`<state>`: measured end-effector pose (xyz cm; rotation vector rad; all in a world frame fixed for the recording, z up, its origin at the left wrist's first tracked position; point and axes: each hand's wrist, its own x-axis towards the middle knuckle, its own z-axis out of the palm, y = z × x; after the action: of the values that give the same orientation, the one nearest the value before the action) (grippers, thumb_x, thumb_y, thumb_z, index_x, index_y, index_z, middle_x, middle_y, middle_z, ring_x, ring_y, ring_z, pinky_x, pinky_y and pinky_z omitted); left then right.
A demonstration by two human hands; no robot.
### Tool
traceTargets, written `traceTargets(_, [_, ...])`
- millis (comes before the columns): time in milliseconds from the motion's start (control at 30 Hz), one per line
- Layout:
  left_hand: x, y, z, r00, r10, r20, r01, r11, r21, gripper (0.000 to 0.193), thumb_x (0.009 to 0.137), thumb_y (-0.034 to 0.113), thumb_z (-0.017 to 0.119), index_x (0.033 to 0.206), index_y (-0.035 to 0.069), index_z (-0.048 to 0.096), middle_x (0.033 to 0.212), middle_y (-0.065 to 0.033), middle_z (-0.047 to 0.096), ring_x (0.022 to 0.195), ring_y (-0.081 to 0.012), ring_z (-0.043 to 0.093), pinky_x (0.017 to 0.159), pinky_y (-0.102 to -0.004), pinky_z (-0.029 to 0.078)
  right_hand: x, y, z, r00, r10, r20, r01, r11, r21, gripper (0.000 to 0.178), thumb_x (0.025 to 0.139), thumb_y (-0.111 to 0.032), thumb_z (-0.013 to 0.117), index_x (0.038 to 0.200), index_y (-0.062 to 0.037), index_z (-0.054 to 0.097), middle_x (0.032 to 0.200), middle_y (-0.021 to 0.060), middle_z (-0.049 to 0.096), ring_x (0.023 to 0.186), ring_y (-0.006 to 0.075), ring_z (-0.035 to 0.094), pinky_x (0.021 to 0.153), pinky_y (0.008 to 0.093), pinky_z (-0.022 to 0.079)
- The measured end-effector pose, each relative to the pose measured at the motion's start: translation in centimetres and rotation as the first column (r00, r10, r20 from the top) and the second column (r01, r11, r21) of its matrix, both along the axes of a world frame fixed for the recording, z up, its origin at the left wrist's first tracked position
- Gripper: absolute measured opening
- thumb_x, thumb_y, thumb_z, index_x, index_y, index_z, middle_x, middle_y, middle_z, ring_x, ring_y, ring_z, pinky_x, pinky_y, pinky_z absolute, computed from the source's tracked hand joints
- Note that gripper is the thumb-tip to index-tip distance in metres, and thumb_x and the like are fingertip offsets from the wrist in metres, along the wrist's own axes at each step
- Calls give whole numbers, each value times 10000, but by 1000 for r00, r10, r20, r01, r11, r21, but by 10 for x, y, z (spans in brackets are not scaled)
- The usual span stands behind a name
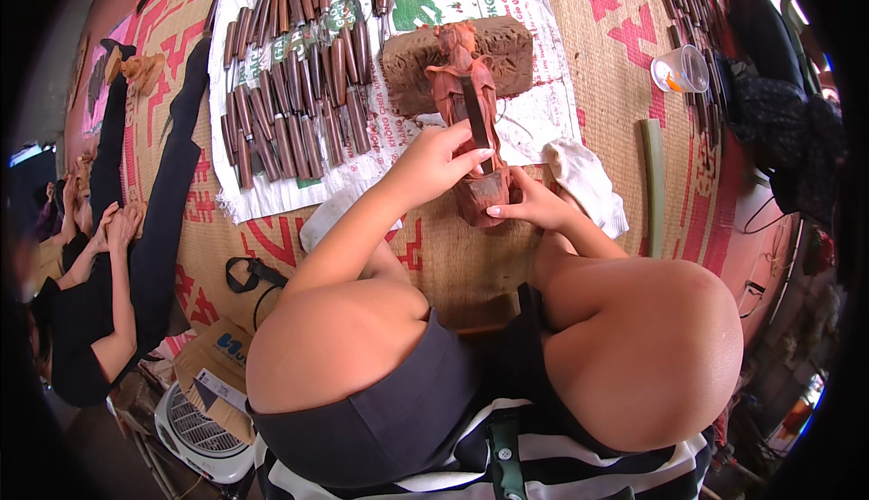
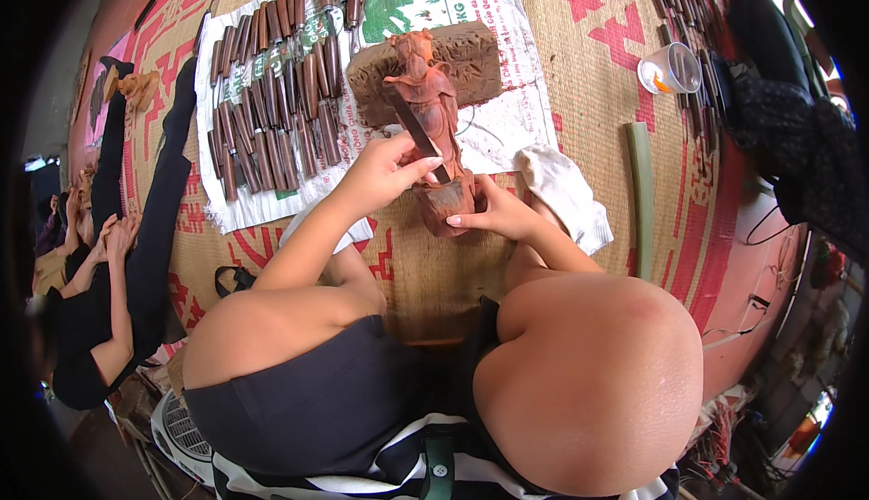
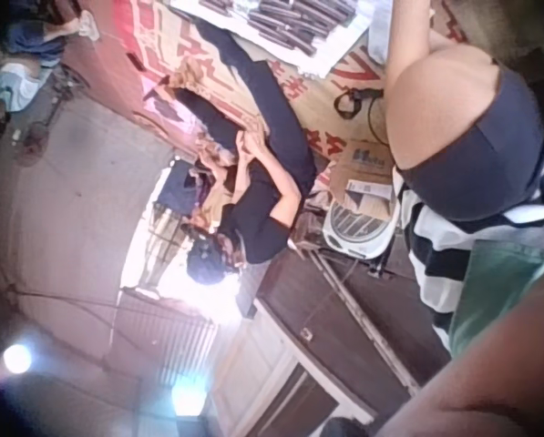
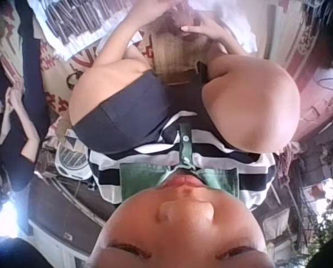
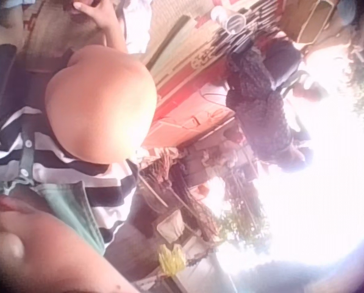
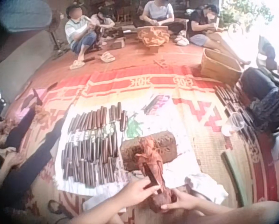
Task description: The person sits on a mat and uses a small knife to carve a reddish-brown wooden figurine. They hold the figurine with one hand and carefully shape its surface with the knife in the other hand, occasionally rotating the object to access different sides.
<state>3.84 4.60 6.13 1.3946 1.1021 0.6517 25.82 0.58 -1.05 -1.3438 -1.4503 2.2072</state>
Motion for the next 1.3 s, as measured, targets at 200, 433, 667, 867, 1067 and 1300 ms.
traceTargets(200, [0,-1,3,996,5,-91,2,997,77,151,846,135,567,927,8,558,714,-103,624,651,-178,615,607,-294,466,1,-2,-2,1000,-13,-10,13,1000,3,897,674,-397,767,1286,49,285,1155,203,507,1086,241,500,936,343,378])
traceTargets(433, [-3,-1,-2,1000,-2,16,2,999,-53,144,856,131,564,944,17,561,730,-81,636,682,-150,625,620,-271,481,0,-2,-5,1000,-12,-4,12,1000,6,904,671,-407,766,1278,58,284,1151,205,507,1082,243,500,932,341,377])
traceTargets(667, [-7,-3,0,998,24,53,-14,984,-177,130,863,95,578,952,2,564,831,-57,623,736,-138,628,669,-263,500,1,-2,-7,1000,8,6,-8,1000,2,898,676,-409,761,1279,56,284,1149,207,507,1082,250,500,931,345,378])
traceTargets(867, [-13,-6,-5,997,75,-10,-75,997,-32,120,850,72,589,945,1,569,834,-51,620,736,-138,628,662,-257,504,-1,-1,2,1000,-25,-9,25,999,-28,898,665,-410,768,1269,64,305,1155,205,503,1083,253,499,940,351,372])
traceTargets(1067, [-32,-10,-4,916,372,152,-361,928,-95,137,873,108,572,958,3,553,790,-64,615,712,-120,617,645,-248,489,-16,0,0,999,-36,24,34,996,84,882,631,-422,785,1185,120,363,1149,211,508,1078,253,506,920,340,401])
traceTargets(1300, [-40,-12,-8,892,428,147,-420,904,-82,142,881,107,559,958,-9,527,799,-73,607,718,-129,612,660,-244,480,-28,4,26,915,-63,398,-14,982,187,973,518,-544,792,1085,146,408,1013,247,572,956,296,586,841,330,453])
